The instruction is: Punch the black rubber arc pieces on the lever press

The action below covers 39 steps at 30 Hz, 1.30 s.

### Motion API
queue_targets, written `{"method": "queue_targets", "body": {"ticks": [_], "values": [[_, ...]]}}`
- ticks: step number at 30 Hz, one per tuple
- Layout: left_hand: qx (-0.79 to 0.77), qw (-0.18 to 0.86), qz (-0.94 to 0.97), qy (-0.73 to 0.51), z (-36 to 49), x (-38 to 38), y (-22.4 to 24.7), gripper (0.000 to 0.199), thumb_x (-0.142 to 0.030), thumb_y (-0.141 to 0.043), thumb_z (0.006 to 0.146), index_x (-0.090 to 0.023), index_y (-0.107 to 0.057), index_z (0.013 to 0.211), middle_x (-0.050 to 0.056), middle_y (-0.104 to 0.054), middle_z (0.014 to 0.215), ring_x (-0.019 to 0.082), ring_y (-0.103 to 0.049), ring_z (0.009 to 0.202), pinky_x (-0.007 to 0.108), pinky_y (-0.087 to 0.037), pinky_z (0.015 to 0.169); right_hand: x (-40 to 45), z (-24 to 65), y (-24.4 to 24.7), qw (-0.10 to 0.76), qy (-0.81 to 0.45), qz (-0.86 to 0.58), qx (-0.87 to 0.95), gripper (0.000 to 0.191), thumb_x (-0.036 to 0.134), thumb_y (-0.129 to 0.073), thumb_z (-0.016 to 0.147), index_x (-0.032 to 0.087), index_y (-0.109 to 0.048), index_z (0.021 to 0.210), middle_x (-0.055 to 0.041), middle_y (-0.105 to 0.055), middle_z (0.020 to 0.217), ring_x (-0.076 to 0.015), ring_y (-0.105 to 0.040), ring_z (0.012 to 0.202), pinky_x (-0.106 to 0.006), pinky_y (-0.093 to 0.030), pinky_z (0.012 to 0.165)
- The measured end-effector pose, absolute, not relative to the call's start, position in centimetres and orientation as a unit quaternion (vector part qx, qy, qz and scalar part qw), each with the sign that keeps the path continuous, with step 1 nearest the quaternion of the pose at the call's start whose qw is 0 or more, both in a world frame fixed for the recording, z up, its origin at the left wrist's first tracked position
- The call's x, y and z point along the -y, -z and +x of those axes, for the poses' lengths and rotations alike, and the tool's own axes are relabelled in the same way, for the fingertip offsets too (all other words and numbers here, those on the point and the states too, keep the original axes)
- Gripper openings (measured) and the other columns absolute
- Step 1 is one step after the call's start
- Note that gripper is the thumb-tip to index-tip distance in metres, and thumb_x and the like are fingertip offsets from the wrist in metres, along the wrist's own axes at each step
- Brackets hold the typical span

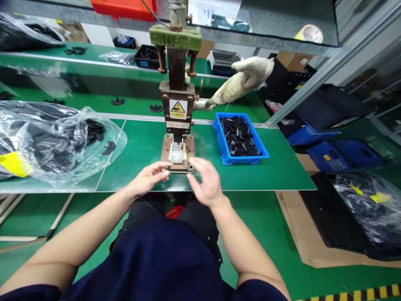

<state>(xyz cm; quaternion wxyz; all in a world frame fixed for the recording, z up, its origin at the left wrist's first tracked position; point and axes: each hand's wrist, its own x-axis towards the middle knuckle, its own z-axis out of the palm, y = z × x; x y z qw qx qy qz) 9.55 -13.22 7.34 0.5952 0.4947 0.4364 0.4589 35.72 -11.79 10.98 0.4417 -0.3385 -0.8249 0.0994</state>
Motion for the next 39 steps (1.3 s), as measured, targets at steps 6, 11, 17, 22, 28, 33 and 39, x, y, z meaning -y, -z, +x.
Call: {"method": "queue_targets", "body": {"ticks": [6,11,17,22,28,33,39], "values": [[-0.481,0.447,0.497,-0.567,7.7,5.6,-5.7,0.038,-0.047,-0.082,0.085,-0.020,-0.061,0.103,0.006,-0.079,0.095,0.020,-0.076,0.092,0.033,-0.057,0.088,5.7,37.2,-20.5,0.642,-0.108,-0.315,0.691,0.049,0.051,-0.063,0.098,0.028,-0.055,0.141,-0.0107,-0.063,0.137,-0.0264,-0.067,0.127,-0.055,-0.058,0.112],[-0.516,0.326,0.598,-0.520,8.6,2.2,-4.1,0.019,-0.036,-0.072,0.093,-0.023,-0.066,0.105,0.006,-0.081,0.109,0.021,-0.077,0.101,0.037,-0.057,0.097,3.2,34.8,-27.8,0.651,-0.171,-0.164,0.721,0.049,0.067,-0.060,0.095,0.033,-0.059,0.130,-0.0064,-0.063,0.132,-0.0217,-0.067,0.122,-0.048,-0.057,0.116],[-0.538,0.188,0.736,-0.366,8.5,1.9,-5.2,0.017,-0.034,-0.066,0.099,-0.025,-0.079,0.104,0.006,-0.081,0.118,0.025,-0.072,0.115,0.040,-0.054,0.107,2.3,33.6,-28.9,0.637,-0.184,-0.169,0.729,0.034,0.059,-0.067,0.095,0.027,-0.058,0.093,0.0020,-0.058,0.086,-0.0118,-0.059,0.077,-0.037,-0.061,0.091],[-0.529,0.179,0.747,-0.361,8.6,2.0,-5.6,0.019,-0.033,-0.066,0.097,-0.023,-0.081,0.105,0.006,-0.081,0.116,0.024,-0.072,0.113,0.039,-0.053,0.108,5.0,34.2,-26.4,0.619,-0.203,-0.151,0.744,0.030,0.046,-0.074,0.092,0.025,-0.057,0.079,0.0029,-0.059,0.080,-0.0137,-0.060,0.079,-0.042,-0.058,0.092],[-0.604,0.206,0.653,-0.409,10.5,3.4,-5.1,0.019,-0.031,-0.067,0.096,-0.023,-0.079,0.108,0.005,-0.082,0.116,0.023,-0.075,0.110,0.036,-0.056,0.103,7.8,35.5,-22.6,0.562,-0.170,-0.124,0.800,0.018,0.027,-0.076,0.085,0.025,-0.060,0.078,0.0031,-0.060,0.080,-0.0162,-0.063,0.090,-0.054,-0.047,0.118],[-0.611,0.233,0.585,-0.480,12.1,3.9,-4.4,0.019,-0.031,-0.067,0.096,-0.024,-0.076,0.111,0.003,-0.082,0.116,0.021,-0.075,0.108,0.035,-0.056,0.103,8.0,36.0,-20.6,0.556,-0.162,-0.110,0.808,0.016,0.027,-0.076,0.084,0.025,-0.060,0.081,0.0015,-0.062,0.086,-0.0173,-0.063,0.096,-0.055,-0.043,0.121],[-0.621,0.236,0.572,-0.481,12.6,4.1,-4.9,0.019,-0.027,-0.073,0.090,-0.022,-0.075,0.108,0.007,-0.082,0.113,0.025,-0.075,0.106,0.041,-0.058,0.100,7.5,36.2,-20.0,0.540,-0.151,-0.095,0.822,0.013,0.035,-0.071,0.088,0.026,-0.063,0.084,-0.0009,-0.066,0.092,-0.0191,-0.063,0.102,-0.057,-0.042,0.123]]}}
